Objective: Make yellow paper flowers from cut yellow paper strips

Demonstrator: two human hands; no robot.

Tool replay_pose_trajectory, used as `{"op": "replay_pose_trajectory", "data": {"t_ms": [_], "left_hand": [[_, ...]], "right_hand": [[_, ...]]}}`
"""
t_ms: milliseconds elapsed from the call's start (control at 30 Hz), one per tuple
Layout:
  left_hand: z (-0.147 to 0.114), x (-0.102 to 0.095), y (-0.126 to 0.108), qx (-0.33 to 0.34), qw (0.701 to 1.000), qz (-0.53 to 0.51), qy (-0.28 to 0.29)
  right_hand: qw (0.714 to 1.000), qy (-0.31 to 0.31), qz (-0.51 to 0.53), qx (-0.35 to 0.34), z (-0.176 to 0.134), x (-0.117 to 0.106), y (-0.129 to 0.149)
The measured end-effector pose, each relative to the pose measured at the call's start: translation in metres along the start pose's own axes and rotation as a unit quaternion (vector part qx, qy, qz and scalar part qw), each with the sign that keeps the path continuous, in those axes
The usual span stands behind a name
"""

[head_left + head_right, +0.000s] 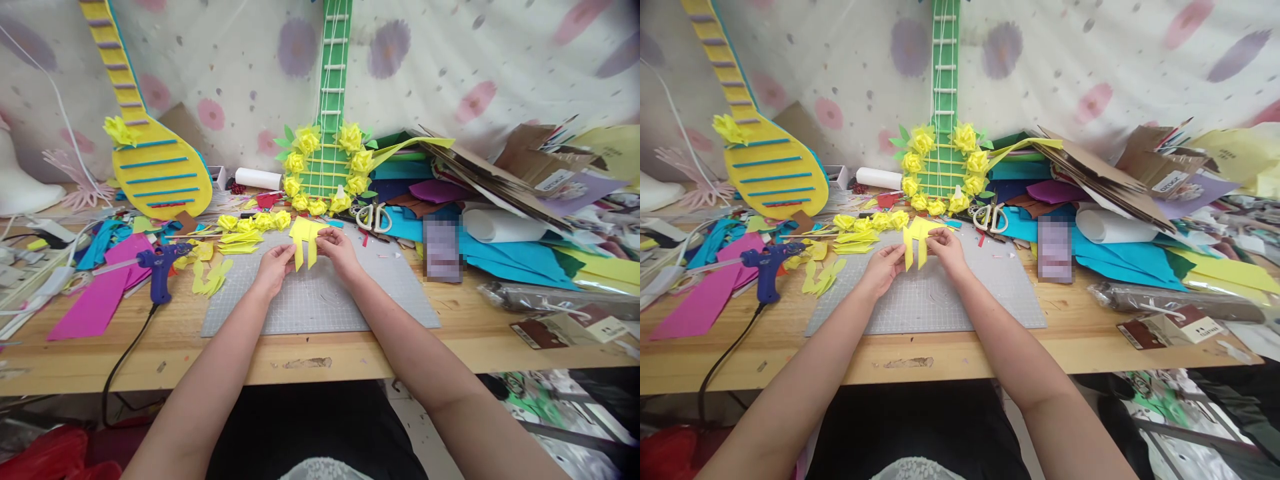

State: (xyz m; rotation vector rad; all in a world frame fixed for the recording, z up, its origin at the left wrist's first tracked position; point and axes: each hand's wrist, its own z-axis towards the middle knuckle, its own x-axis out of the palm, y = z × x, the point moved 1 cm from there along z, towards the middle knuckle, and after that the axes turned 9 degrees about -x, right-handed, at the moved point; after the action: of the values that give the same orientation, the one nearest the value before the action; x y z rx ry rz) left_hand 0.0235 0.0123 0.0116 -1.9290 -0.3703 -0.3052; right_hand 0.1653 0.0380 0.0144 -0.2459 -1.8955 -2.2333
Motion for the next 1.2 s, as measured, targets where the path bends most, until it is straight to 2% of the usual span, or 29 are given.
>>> {"op": "replay_pose_trajectory", "data": {"t_ms": [100,333,600,800,1200], "left_hand": [[0.001,-0.002,0.001,0.021,0.999,0.024,-0.021],[0.0,-0.001,0.002,0.035,0.997,0.063,-0.014],[-0.004,0.004,0.003,0.046,0.996,0.076,-0.013],[-0.004,0.002,0.002,0.043,0.996,0.067,-0.037],[-0.006,0.005,0.001,0.021,0.997,0.068,-0.031]], "right_hand": [[1.0,0.027,-0.013,0.0,-0.002,0.0,0.004],[0.997,0.067,-0.038,0.014,-0.004,0.005,0.001],[0.99,0.106,-0.088,-0.02,-0.003,0.007,-0.008],[0.981,0.088,-0.168,-0.034,0.002,0.001,-0.014],[0.992,0.086,-0.097,-0.007,-0.002,0.008,-0.012]]}}
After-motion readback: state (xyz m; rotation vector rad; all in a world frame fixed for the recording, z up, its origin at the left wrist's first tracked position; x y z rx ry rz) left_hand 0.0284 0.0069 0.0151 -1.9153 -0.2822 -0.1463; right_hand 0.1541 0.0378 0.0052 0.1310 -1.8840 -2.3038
